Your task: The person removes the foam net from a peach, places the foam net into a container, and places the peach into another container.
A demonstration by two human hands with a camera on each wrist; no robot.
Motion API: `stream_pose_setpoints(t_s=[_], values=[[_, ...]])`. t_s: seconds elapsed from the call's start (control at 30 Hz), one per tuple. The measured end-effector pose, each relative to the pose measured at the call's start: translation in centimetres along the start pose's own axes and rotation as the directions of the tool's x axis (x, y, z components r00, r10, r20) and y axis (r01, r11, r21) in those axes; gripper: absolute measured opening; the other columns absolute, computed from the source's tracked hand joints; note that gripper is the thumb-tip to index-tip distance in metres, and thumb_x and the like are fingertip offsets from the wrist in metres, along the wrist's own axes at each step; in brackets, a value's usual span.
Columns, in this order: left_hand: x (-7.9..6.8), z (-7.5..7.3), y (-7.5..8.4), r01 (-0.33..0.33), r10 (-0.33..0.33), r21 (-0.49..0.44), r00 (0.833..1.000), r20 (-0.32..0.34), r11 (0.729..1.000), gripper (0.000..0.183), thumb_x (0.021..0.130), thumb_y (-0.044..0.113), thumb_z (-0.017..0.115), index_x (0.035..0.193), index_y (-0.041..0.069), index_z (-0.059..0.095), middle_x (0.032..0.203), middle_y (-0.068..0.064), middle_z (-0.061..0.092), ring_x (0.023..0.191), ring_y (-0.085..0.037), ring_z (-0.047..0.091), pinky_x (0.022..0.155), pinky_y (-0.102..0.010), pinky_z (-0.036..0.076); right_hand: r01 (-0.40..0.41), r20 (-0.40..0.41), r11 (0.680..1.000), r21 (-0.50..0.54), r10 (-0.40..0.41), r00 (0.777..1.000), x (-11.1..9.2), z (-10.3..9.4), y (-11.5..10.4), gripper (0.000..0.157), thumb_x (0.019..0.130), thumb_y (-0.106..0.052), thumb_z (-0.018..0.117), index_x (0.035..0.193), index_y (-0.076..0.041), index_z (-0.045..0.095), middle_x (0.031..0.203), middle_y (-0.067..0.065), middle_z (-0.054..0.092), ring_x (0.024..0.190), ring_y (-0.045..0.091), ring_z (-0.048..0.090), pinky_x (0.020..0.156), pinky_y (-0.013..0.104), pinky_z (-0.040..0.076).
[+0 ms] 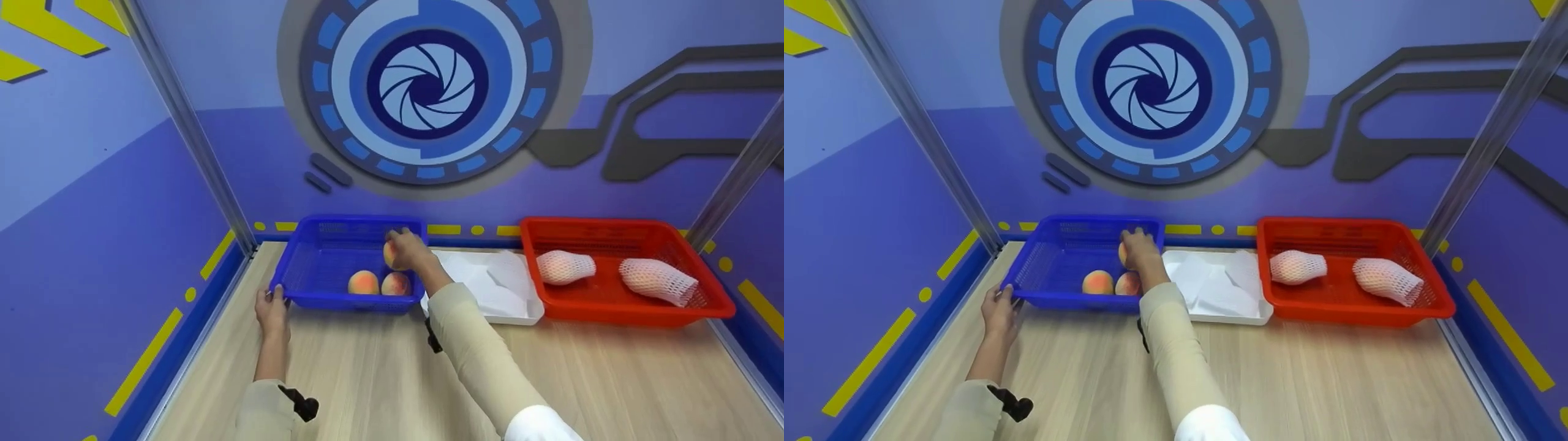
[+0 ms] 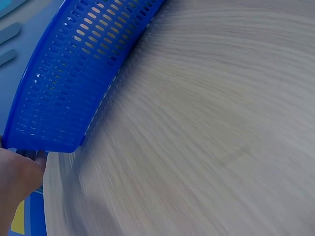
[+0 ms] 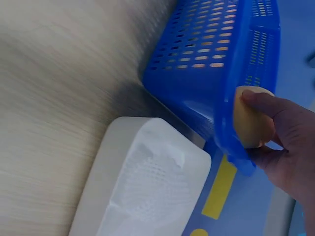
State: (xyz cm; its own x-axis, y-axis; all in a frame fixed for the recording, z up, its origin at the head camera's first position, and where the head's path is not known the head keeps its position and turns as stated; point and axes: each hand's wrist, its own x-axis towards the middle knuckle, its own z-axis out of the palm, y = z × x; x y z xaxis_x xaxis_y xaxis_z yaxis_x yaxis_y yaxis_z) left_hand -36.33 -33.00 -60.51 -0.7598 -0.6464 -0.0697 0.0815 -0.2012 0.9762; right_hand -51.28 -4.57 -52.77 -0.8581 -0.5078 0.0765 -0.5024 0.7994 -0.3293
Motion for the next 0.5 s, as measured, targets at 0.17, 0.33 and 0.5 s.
stream_pose_setpoints(t_s=[0.17,0.33,0.5], values=[[-0.1,0.2,0.0,-0.007,0.007,-0.012,1.000,0.010,1.000,0.037,0.109,0.015,0.043,0.139,-0.007,0.038,0.149,-0.031,0.043,0.140,-0.040,0.044,0.116,-0.045,0.039,0.073,0.034,0.987,-0.140,-0.069,0.997,-0.6,1.0,0.2,0.038,0.086,0.004,0.069,0.124,-0.003,0.067,0.116,0.024,0.064,0.109,0.040,0.064,0.092,0.050,0.055],[-0.4,0.1,0.1,0.007,-0.007,-0.019,1.000,0.022,1.000,0.042,0.110,0.017,0.042,0.145,-0.006,0.035,0.152,-0.029,0.040,0.142,-0.037,0.043,0.117,-0.044,0.038,0.110,-0.016,0.984,-0.140,-0.113,0.993,-0.7,1.7,0.5,0.037,0.084,0.007,0.070,0.119,-0.002,0.070,0.109,0.025,0.067,0.103,0.040,0.066,0.087,0.050,0.057],[-0.2,-0.2,0.1,0.004,-0.004,-0.016,1.000,0.027,1.000,0.041,0.110,0.016,0.041,0.144,-0.006,0.035,0.152,-0.029,0.040,0.142,-0.036,0.042,0.117,-0.044,0.038,0.178,-0.082,0.974,-0.143,-0.191,0.978,-0.9,2.1,0.7,0.029,0.084,0.002,0.073,0.113,0.002,0.070,0.103,0.024,0.066,0.095,0.041,0.066,0.087,0.050,0.056]])
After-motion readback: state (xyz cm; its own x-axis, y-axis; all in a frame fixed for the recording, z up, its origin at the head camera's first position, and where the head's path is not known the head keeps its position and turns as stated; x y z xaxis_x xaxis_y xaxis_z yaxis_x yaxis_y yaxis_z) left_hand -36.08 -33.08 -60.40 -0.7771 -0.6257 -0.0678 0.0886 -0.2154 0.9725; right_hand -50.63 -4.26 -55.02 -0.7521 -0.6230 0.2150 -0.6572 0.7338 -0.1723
